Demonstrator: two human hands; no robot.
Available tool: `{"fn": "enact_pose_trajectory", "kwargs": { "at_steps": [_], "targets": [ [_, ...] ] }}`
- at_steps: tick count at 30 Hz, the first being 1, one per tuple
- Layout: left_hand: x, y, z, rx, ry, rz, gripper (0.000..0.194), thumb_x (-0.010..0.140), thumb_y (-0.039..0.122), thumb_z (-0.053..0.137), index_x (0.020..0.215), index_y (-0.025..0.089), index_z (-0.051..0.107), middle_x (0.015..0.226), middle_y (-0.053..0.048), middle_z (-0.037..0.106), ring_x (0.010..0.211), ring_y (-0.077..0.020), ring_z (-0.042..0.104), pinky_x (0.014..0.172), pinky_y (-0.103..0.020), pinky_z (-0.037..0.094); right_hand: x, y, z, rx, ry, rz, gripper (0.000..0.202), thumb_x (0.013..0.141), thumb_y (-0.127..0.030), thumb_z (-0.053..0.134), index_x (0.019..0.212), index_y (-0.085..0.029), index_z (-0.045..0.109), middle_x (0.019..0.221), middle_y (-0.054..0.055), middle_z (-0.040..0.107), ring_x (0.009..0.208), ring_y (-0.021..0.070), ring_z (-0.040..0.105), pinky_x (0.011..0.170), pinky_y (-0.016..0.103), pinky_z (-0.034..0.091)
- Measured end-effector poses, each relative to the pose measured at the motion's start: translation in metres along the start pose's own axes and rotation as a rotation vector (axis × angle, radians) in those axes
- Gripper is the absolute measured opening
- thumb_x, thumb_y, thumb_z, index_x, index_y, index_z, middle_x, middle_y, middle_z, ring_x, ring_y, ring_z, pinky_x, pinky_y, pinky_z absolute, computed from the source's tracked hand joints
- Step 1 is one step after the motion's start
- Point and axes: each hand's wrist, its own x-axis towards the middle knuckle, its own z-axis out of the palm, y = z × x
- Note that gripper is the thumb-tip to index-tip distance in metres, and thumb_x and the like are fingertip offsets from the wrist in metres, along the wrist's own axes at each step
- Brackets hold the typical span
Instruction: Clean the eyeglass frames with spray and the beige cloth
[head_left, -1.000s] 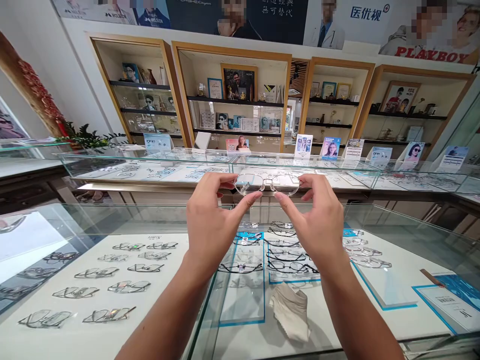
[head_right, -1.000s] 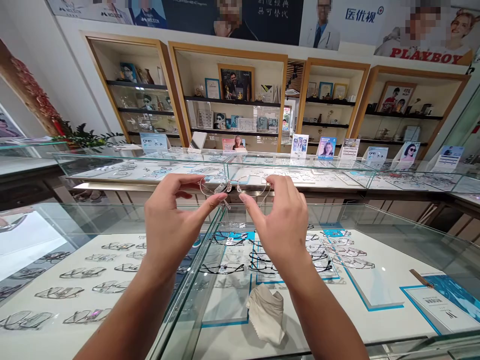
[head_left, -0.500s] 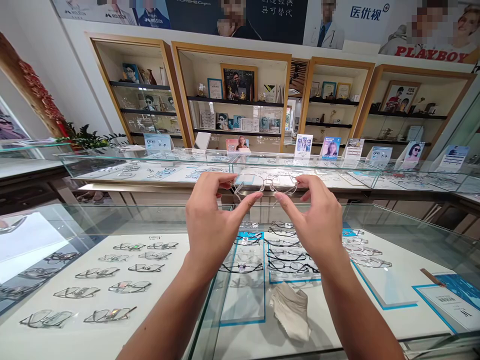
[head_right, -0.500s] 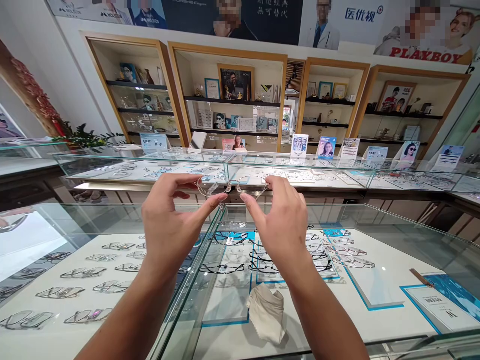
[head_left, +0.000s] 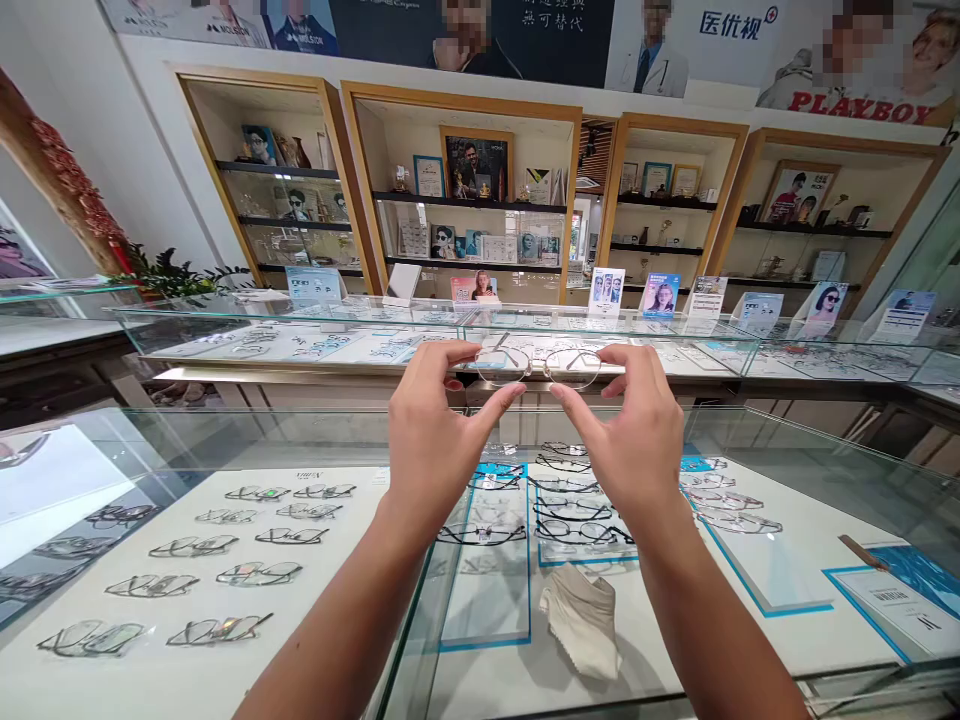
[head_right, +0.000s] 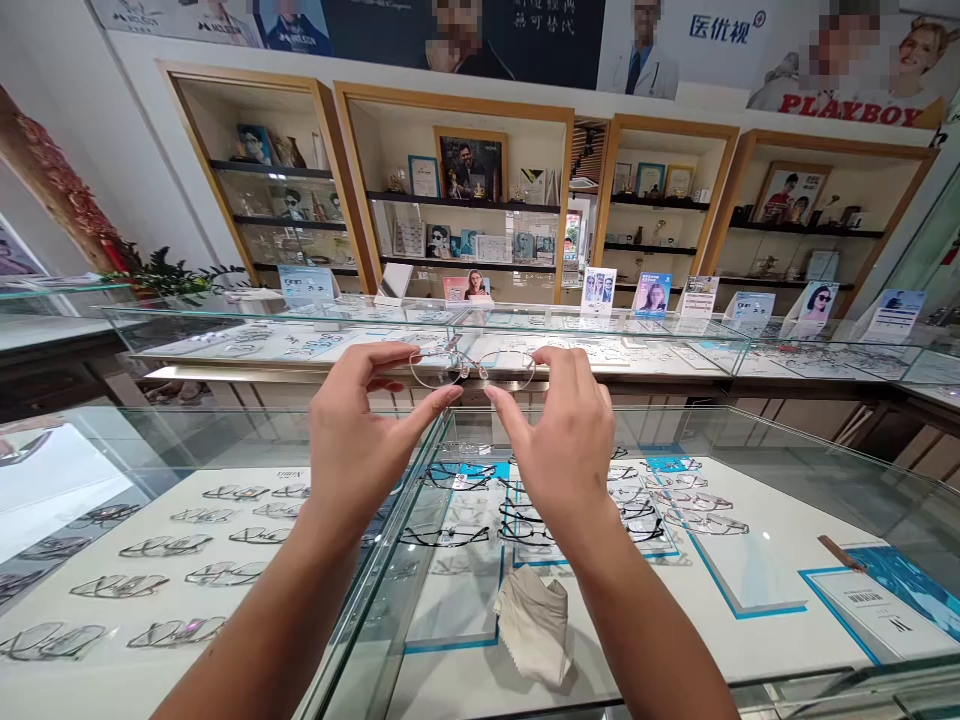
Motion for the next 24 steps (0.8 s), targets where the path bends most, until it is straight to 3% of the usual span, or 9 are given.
{"fn": "enact_pose_trajectory", "kwargs": {
  "at_steps": [6, 13, 19, 24],
  "targets": [
    [-0.0007, 0.0031, 0.0006, 0.06, 0.045, 0.071, 0.038, 0.087, 0.035, 0.085, 0.116, 0.022, 0.065, 0.111, -0.007, 0.072, 0.103, -0.0249, 0.069, 0.081, -0.038, 0.057, 0.0002, 0.0007, 0.0002, -0.02, -0.043, 0.041, 0.038, 0.099, -0.053, 0.066, 0.118, -0.021, 0.061, 0.11, 0.01, 0.071, 0.086, 0.024, 0.066, 0.076, 0.037, 0.045],
    [-0.0033, 0.0046, 0.0019, 0.114, 0.116, 0.207, 0.039, 0.087, 0.036, 0.085, 0.117, 0.022, 0.063, 0.115, -0.011, 0.07, 0.109, -0.0284, 0.067, 0.093, -0.044, 0.056, 0.0019, 0.0034, 0.0023, -0.023, -0.107, 0.105, 0.045, 0.098, -0.059, 0.065, 0.121, -0.021, 0.063, 0.099, 0.01, 0.073, 0.087, 0.0271, 0.067, 0.08, 0.039, 0.046],
    [-0.0068, 0.0065, 0.0028, 0.132, 0.133, 0.216, 0.041, 0.087, 0.036, 0.085, 0.119, 0.022, 0.064, 0.117, -0.012, 0.069, 0.114, -0.0307, 0.066, 0.096, -0.047, 0.055, 0.0031, 0.0043, 0.0045, 0.016, -0.16, 0.138, 0.049, 0.098, -0.061, 0.065, 0.124, -0.02, 0.064, 0.098, 0.01, 0.074, 0.087, 0.0282, 0.069, 0.082, 0.041, 0.047],
    [-0.0046, 0.0049, 0.0041, 0.092, 0.12, 0.144, 0.041, 0.085, 0.037, 0.086, 0.117, 0.023, 0.064, 0.115, -0.01, 0.069, 0.111, -0.0288, 0.066, 0.093, -0.045, 0.056, 0.0028, 0.0046, 0.0052, 0.046, -0.122, 0.123, 0.045, 0.096, -0.057, 0.069, 0.123, -0.021, 0.064, 0.108, 0.01, 0.075, 0.086, 0.026, 0.068, 0.083, 0.042, 0.048]
  ]
}}
